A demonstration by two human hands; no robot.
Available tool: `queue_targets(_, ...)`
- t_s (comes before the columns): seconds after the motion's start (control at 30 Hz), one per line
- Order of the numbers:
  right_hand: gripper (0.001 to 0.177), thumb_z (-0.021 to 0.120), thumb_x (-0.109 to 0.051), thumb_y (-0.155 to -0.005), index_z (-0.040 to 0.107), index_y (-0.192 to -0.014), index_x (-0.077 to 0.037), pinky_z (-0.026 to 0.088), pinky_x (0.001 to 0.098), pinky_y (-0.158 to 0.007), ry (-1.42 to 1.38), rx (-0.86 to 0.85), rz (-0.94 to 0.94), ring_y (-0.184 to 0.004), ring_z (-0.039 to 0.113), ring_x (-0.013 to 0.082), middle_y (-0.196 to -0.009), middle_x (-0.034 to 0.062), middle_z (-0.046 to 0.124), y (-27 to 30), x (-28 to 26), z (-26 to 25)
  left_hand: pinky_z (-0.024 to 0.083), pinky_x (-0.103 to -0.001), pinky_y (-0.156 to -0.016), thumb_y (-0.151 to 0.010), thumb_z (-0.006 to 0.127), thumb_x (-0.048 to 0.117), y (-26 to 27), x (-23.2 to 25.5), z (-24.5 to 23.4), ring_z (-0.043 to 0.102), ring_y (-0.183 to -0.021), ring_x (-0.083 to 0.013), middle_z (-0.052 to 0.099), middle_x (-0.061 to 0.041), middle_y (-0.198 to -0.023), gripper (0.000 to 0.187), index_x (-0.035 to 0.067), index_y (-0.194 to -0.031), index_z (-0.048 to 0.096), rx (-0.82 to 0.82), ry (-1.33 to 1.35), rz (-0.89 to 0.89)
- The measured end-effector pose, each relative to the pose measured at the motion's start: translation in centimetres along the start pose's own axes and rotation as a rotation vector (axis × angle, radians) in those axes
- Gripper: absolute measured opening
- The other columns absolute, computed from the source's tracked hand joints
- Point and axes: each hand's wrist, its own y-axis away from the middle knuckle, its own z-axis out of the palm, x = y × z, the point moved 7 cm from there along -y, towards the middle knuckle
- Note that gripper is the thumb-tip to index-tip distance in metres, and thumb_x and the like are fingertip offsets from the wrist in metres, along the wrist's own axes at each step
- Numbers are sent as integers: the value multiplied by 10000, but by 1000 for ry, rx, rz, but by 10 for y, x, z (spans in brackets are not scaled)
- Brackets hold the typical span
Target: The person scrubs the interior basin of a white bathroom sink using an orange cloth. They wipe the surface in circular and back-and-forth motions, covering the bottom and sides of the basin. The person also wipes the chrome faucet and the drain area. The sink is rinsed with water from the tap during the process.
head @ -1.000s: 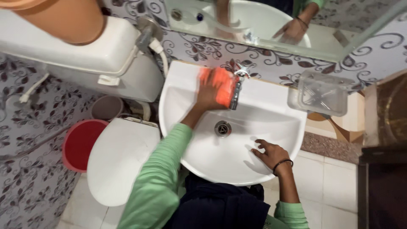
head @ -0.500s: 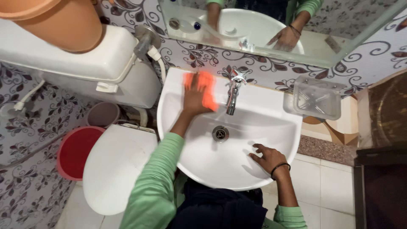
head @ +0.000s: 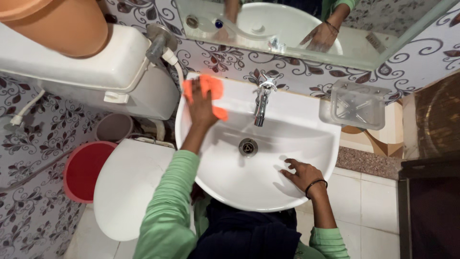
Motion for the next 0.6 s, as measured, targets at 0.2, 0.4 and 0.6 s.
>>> queue_targets(0.2,557,650,-586,-872,639,-1337,-280,597,392,-879,-33,-11,-18,-981,761,217,-1192,5,757,1,-2,-2,141,-701,-1174,-573,894,461,38,146,40,82,-1547,-418,173,-237,-1666,902,117,-1345,580,-156,13,241)
queue_targets(0.4,566,635,-593,-881,635,-1352,-278,598,389,-896,-41,7,-4,-1002,767,209,-1199,-5,763,4,-2,-2,188,-648,-1229,-614,919,422,18,29,9,111,-1564,-375,207,-203,-1644,939,102,-1416,548,-33,35,179)
queue_targets(0.6,554,621,-605,-887,635,-1349,-300,598,389,-909,21,-11,10,-1045,742,217,-1213,-18,751,4,-2,-2,157,-648,-1174,-694,801,253,10,-18,-12,160,-1544,-371,247,-204,-1660,828,124,-1462,518,-23,-146,-36)
